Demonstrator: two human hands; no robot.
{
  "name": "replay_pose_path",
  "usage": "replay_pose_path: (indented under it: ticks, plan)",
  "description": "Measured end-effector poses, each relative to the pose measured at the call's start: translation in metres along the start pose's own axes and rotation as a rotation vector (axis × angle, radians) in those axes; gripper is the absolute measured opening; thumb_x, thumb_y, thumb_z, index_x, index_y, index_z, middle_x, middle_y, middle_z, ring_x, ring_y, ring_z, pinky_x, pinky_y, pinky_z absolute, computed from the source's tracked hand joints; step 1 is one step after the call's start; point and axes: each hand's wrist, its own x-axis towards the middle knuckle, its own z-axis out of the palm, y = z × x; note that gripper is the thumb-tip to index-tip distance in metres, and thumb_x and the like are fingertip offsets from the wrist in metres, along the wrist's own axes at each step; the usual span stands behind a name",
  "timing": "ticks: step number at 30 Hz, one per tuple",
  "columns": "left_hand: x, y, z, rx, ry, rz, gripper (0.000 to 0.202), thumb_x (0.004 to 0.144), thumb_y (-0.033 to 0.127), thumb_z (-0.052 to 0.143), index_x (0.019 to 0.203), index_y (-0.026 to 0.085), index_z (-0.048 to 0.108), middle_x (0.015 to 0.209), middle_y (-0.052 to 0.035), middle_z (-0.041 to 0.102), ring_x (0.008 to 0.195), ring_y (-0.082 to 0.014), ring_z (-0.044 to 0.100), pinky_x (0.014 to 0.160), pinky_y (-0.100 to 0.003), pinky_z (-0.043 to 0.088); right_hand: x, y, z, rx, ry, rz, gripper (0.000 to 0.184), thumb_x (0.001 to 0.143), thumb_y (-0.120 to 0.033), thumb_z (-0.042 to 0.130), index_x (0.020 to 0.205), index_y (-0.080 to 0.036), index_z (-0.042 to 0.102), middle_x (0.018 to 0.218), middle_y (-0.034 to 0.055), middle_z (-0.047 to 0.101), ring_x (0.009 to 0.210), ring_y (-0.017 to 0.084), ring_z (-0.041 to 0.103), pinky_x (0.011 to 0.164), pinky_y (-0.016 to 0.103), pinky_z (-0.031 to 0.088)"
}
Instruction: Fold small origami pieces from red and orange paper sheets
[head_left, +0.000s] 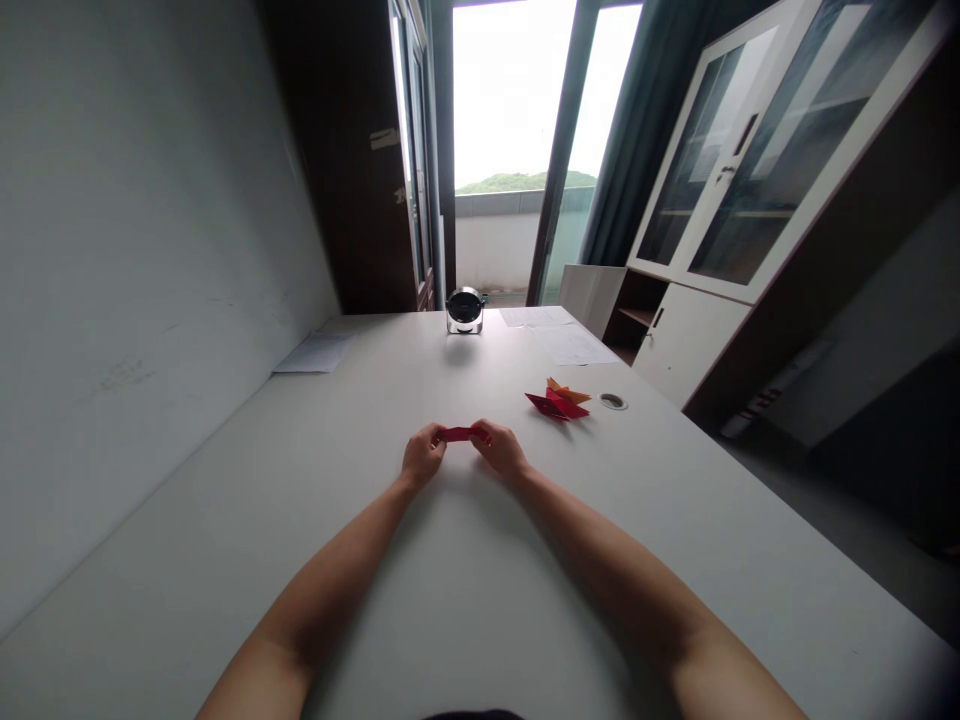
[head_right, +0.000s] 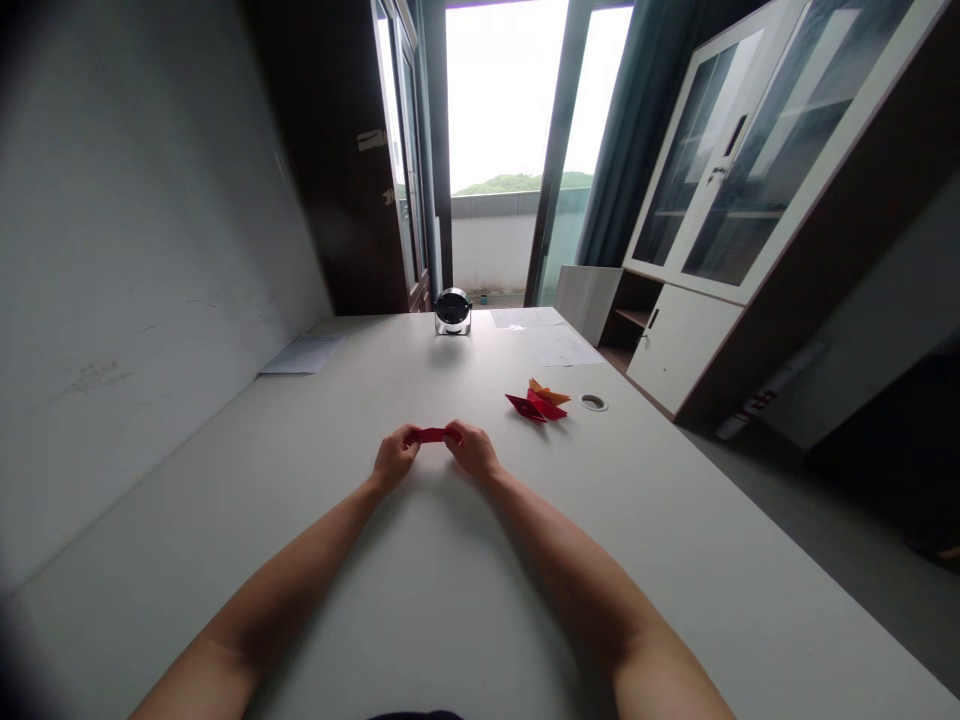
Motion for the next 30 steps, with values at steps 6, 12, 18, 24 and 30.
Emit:
replay_pose_path:
  ticks: [6, 12, 18, 24, 30]
  plan:
    - [-0.0002, 0.0007, -0.0007, 0.0, -0.001, 0.009, 0.02, 0.082, 0.015, 0.054, 0.096, 0.021, 0.068, 0.082, -0.0015, 0.07, 0.071, -0.0144, 0.061, 0.065, -0.024, 0.043, -0.0001, -0.0014, -0.0016, -0.019, -0.023, 0.01, 0.013, 0.085, -0.028, 0.057, 0.09, -0.023, 0.068, 0.072, 0.0, 0.068, 0.061, 0.014, 0.055, 0.062, 0.025, 0.044]
    - [0.0, -0.0017, 0.0005, 0.012, -0.007, 0.009, 0.021, 0.082, 0.016, 0.054, 0.096, 0.022, 0.069, 0.081, -0.001, 0.069, 0.071, -0.0143, 0.06, 0.066, -0.024, 0.043, -0.0006, -0.0006, -0.0009, -0.028, -0.023, 0.003, 0.013, 0.086, -0.028, 0.058, 0.09, -0.023, 0.069, 0.071, -0.0004, 0.068, 0.061, 0.014, 0.055, 0.061, 0.024, 0.043]
    - [0.0, -0.0017, 0.0008, 0.008, -0.013, 0.017, 0.021, 0.083, 0.017, 0.054, 0.097, 0.022, 0.069, 0.082, -0.0013, 0.069, 0.072, -0.0144, 0.059, 0.067, -0.024, 0.043, -0.0004, 0.0002, 0.0006, -0.028, -0.028, 0.015, 0.013, 0.084, -0.027, 0.058, 0.091, -0.023, 0.069, 0.071, -0.0007, 0.068, 0.061, 0.014, 0.054, 0.061, 0.024, 0.042]
    - [0.0, -0.0023, 0.0007, -0.003, -0.02, 0.022, 0.02, 0.083, 0.017, 0.054, 0.096, 0.021, 0.069, 0.082, -0.0014, 0.069, 0.073, -0.0145, 0.059, 0.067, -0.024, 0.043, -0.0006, -0.0015, -0.0005, -0.041, -0.038, 0.024, 0.014, 0.085, -0.028, 0.058, 0.089, -0.023, 0.07, 0.071, -0.0005, 0.068, 0.061, 0.014, 0.053, 0.061, 0.024, 0.04]
    - [0.0003, -0.0027, 0.0, -0.008, -0.047, 0.008, 0.022, 0.083, 0.017, 0.054, 0.098, 0.021, 0.069, 0.084, -0.0012, 0.069, 0.074, -0.0141, 0.059, 0.068, -0.024, 0.043, -0.0002, -0.0023, -0.0012, -0.067, -0.062, 0.037, 0.015, 0.085, -0.028, 0.058, 0.089, -0.021, 0.071, 0.072, -0.0005, 0.069, 0.062, 0.013, 0.053, 0.061, 0.023, 0.038]
